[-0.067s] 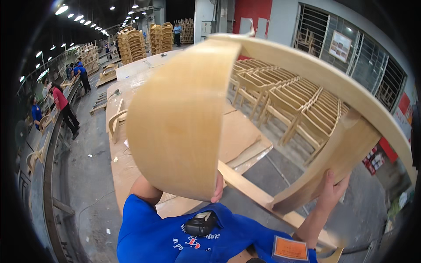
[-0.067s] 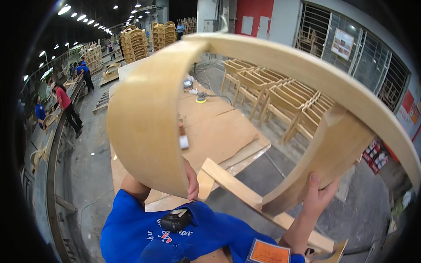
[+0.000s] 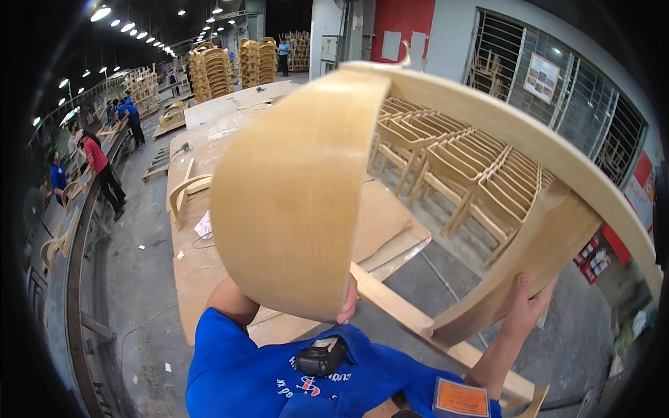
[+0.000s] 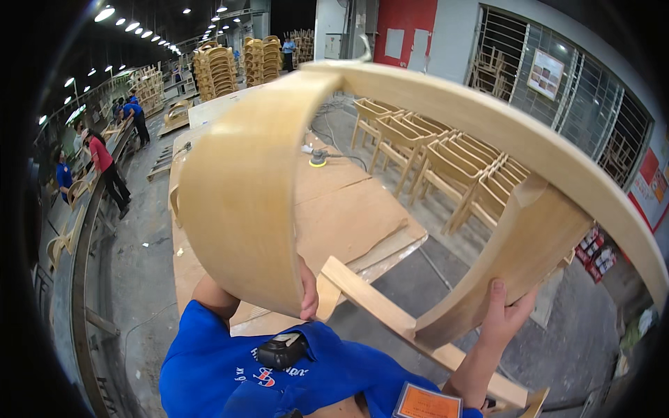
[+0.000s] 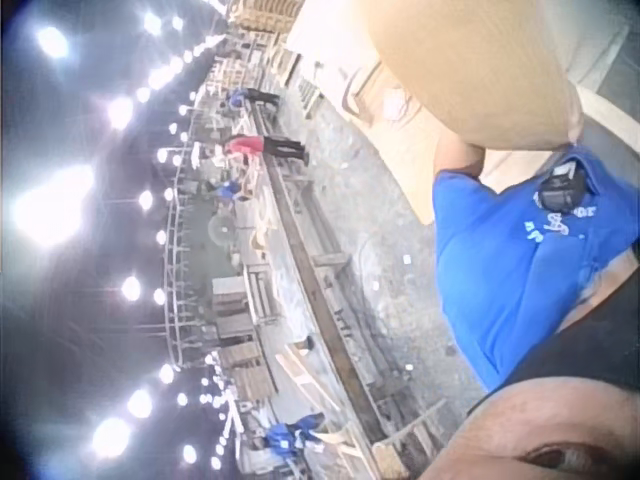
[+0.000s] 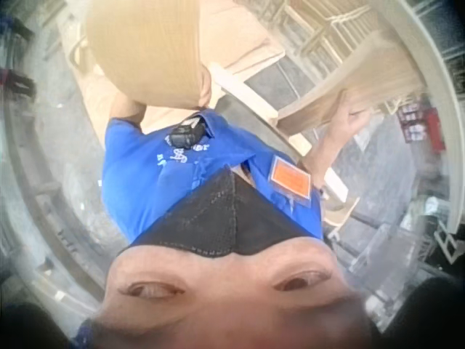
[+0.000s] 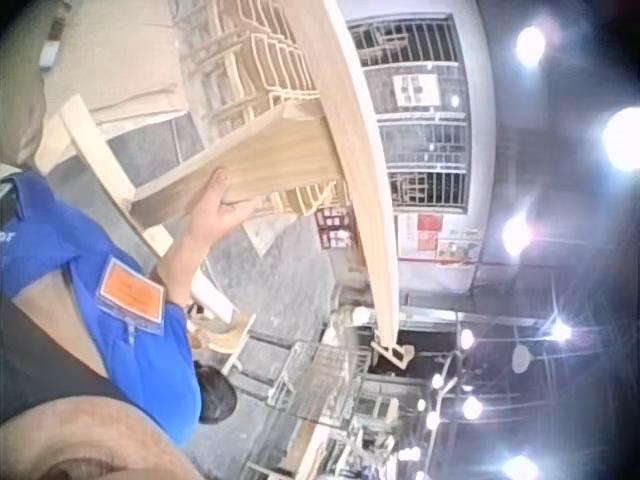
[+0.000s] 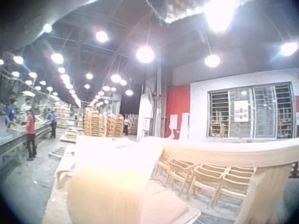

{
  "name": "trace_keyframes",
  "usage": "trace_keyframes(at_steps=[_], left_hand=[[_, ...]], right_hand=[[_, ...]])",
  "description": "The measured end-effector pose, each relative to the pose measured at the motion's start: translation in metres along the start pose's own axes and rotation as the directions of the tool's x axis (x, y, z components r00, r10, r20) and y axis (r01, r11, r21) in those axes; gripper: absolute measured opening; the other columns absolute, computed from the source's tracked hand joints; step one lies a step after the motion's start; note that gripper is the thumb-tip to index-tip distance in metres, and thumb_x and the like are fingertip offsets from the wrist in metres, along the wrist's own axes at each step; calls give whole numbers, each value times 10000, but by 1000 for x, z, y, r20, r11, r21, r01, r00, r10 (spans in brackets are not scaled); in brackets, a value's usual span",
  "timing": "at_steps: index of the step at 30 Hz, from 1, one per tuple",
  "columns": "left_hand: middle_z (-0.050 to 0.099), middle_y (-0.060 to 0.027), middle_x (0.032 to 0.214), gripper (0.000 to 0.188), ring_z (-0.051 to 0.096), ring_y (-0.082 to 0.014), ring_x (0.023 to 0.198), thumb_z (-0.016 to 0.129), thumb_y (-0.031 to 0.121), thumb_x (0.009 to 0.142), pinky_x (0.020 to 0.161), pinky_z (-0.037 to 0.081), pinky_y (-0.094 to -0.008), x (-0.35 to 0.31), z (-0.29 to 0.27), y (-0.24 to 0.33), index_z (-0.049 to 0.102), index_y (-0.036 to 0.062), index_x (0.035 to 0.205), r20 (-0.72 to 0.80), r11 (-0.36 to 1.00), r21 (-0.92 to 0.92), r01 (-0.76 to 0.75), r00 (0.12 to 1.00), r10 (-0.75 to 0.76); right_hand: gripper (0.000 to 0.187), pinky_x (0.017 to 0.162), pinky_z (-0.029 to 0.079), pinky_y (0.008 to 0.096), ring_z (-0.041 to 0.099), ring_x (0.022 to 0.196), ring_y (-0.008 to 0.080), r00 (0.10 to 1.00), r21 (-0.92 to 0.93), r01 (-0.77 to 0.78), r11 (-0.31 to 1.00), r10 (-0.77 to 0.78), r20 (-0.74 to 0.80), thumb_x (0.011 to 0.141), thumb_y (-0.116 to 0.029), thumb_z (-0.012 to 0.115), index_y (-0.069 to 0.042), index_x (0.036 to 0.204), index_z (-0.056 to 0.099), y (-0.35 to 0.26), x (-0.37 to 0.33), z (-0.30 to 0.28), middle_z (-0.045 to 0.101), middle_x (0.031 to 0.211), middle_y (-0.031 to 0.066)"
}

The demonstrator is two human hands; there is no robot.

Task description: The person picks up a wooden chair frame, places it on a workbench, and uses a small abrasive pad to rub the edges and surfaces. The person repeatedly flips and repositions the chair to access different areas while continuing to rub the wood.

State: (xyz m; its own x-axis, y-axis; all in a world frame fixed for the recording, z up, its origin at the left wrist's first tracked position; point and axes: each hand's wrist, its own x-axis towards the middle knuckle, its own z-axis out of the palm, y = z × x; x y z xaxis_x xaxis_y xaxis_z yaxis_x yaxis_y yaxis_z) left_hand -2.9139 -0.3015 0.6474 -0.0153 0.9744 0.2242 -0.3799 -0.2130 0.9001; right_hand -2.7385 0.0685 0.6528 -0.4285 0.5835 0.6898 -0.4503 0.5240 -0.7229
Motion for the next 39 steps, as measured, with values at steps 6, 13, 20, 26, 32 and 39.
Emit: trace_keyframes(at_steps=[6,13,20,26,32,39], left_hand=[[692,-245,1161,821,669,-325,1105,583,649,949,994,504,-412,89,-48,-2,620,-135,1192,-42,990,-82,-114,993,111],[691,-240,1168,844,674,-320,1101,603,658,927,977,514,-409,181,-142,-6,610,-134,1218,-125,960,-118,-253,963,238],[691,-234,1174,869,678,-316,1098,623,667,906,961,523,-405,257,-270,17,600,-134,1245,-244,828,-118,-548,825,511],[691,-229,1180,894,682,-312,1095,640,674,888,946,532,-402,292,-343,37,591,-134,1267,-384,624,-62,-779,596,706],[691,-225,1186,920,686,-308,1092,658,682,869,932,540,-399,298,-387,28,582,-133,1289,-561,451,228,-863,262,785],[639,-202,1332,704,645,-263,1203,735,237,856,1010,504,-375,379,-402,1,492,-114,1416,-600,586,625,-516,163,783]], right_hand=[[545,1038,434,342,569,1175,200,977,-60,-205,977,208,55,982,-215,721,44,1403,492,82,69,-10,611,1286,130],[499,1037,435,344,572,1171,200,961,-10,-186,983,184,205,981,-152,697,44,1393,497,201,159,8,615,1283,127],[560,1045,434,371,576,1189,228,952,-172,-37,984,87,294,969,-184,707,64,1416,478,287,283,39,609,1299,161],[571,1043,442,372,581,1192,241,953,-183,-109,977,155,259,983,-187,689,69,1437,457,337,357,50,593,1326,179],[537,1018,468,374,585,1192,249,950,-101,-31,994,61,307,1023,-190,649,83,1442,454,405,420,50,588,1334,197],[623,1072,438,397,559,1249,278,897,16,1,1000,-8,441,1010,-212,668,87,1487,400,517,516,42,554,1379,214]])
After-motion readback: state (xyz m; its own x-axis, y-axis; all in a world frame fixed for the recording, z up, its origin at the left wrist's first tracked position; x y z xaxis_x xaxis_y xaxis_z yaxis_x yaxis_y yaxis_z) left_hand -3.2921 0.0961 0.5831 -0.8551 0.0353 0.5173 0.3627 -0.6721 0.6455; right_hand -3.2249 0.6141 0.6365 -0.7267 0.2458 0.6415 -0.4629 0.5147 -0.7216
